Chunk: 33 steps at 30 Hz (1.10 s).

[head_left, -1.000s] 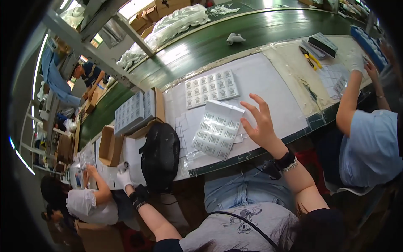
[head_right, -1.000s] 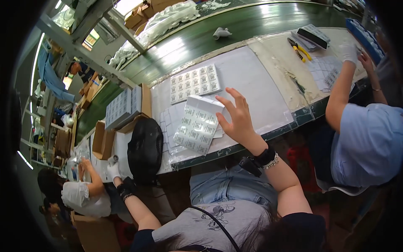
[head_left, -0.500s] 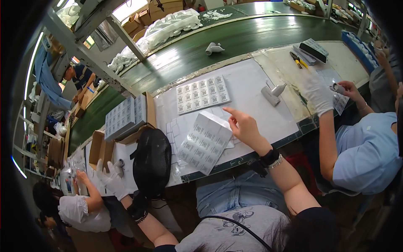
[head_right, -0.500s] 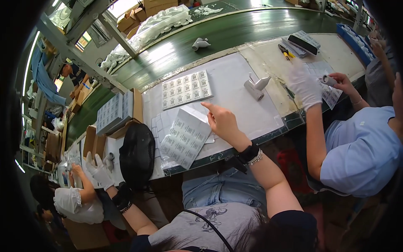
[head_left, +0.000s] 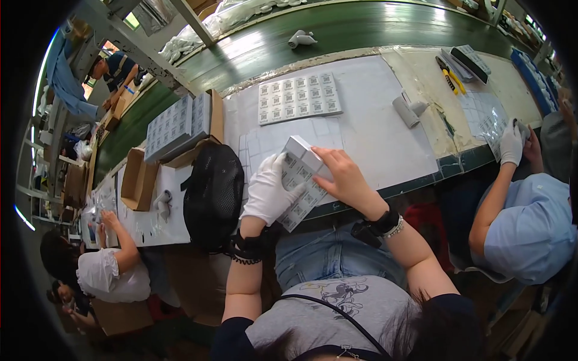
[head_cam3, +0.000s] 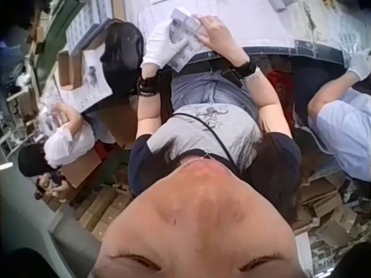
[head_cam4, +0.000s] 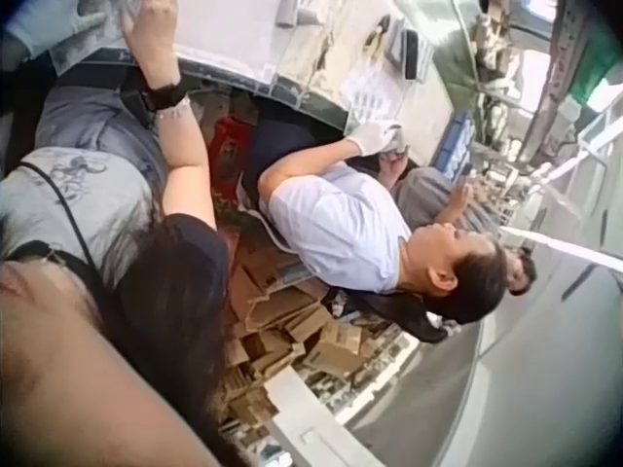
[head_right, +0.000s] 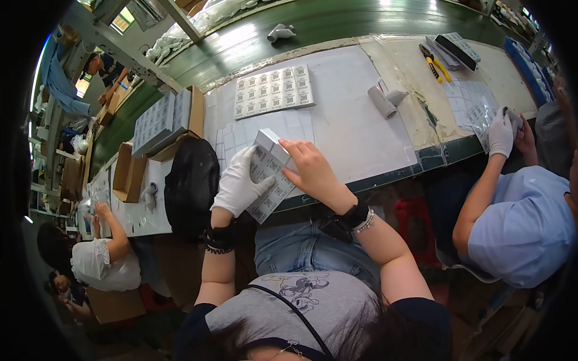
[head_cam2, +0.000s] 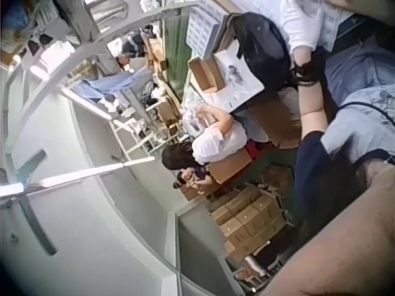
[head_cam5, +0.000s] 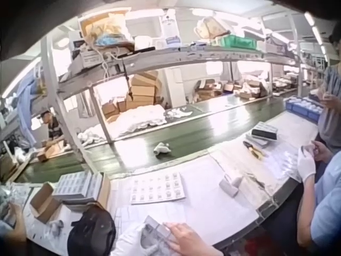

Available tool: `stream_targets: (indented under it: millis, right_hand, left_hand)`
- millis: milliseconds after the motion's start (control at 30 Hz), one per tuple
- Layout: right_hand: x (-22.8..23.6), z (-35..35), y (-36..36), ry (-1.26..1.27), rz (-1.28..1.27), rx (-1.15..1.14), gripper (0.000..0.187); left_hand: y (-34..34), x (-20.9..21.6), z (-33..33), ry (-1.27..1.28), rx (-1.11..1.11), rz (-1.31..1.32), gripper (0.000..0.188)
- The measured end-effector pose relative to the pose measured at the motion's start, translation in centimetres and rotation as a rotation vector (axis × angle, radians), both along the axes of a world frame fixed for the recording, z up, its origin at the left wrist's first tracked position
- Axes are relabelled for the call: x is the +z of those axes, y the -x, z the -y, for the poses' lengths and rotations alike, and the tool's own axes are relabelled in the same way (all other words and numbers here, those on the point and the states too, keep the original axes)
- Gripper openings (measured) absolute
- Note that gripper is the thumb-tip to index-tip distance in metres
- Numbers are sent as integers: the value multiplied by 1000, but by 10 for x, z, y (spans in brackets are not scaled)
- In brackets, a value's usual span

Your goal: The person peels a sticker from a sheet, applies it to a cylindrical component, and repeats the process. They then pick up a stack of sticker sheets, fan through them, and hand them to another person.

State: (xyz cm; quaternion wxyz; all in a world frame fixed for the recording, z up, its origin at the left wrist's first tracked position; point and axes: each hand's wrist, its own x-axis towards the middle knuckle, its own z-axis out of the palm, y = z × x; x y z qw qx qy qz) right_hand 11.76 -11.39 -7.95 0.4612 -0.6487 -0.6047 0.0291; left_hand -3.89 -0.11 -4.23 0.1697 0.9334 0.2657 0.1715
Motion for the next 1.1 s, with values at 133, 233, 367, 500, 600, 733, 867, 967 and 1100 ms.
stream_targets:
  millis: [133,233,367,500,600,733,867,967,1100]
  right_hand:
    - [3,4,4,-37,-275,32,41]
    - [23,14,5,-64,-354,67,39]
    - [34,23,-2,-170,-256,65,39]
    - [48,35,-7,-132,-91,27,42]
    - [52,42,-8,-39,-41,20,45]
    - [57,51,-6,88,-114,73,46]
    - [57,55,-5,181,-321,155,35]
    - [54,56,-6,222,-420,143,28]
    - [33,56,-9,137,-523,221,16]
  left_hand:
    - [0,-5,4,232,99,152,51]
    - [2,-3,3,533,152,272,42]
    - [-1,5,8,871,129,425,25]
    - [-5,16,23,946,125,453,15]
    - [-7,23,33,987,108,492,15]
    - [-8,31,37,1003,60,495,13]
    - [-13,32,39,852,17,539,12]
    - [-19,34,34,-43,-60,604,10]
    - [-31,42,42,116,100,735,10]
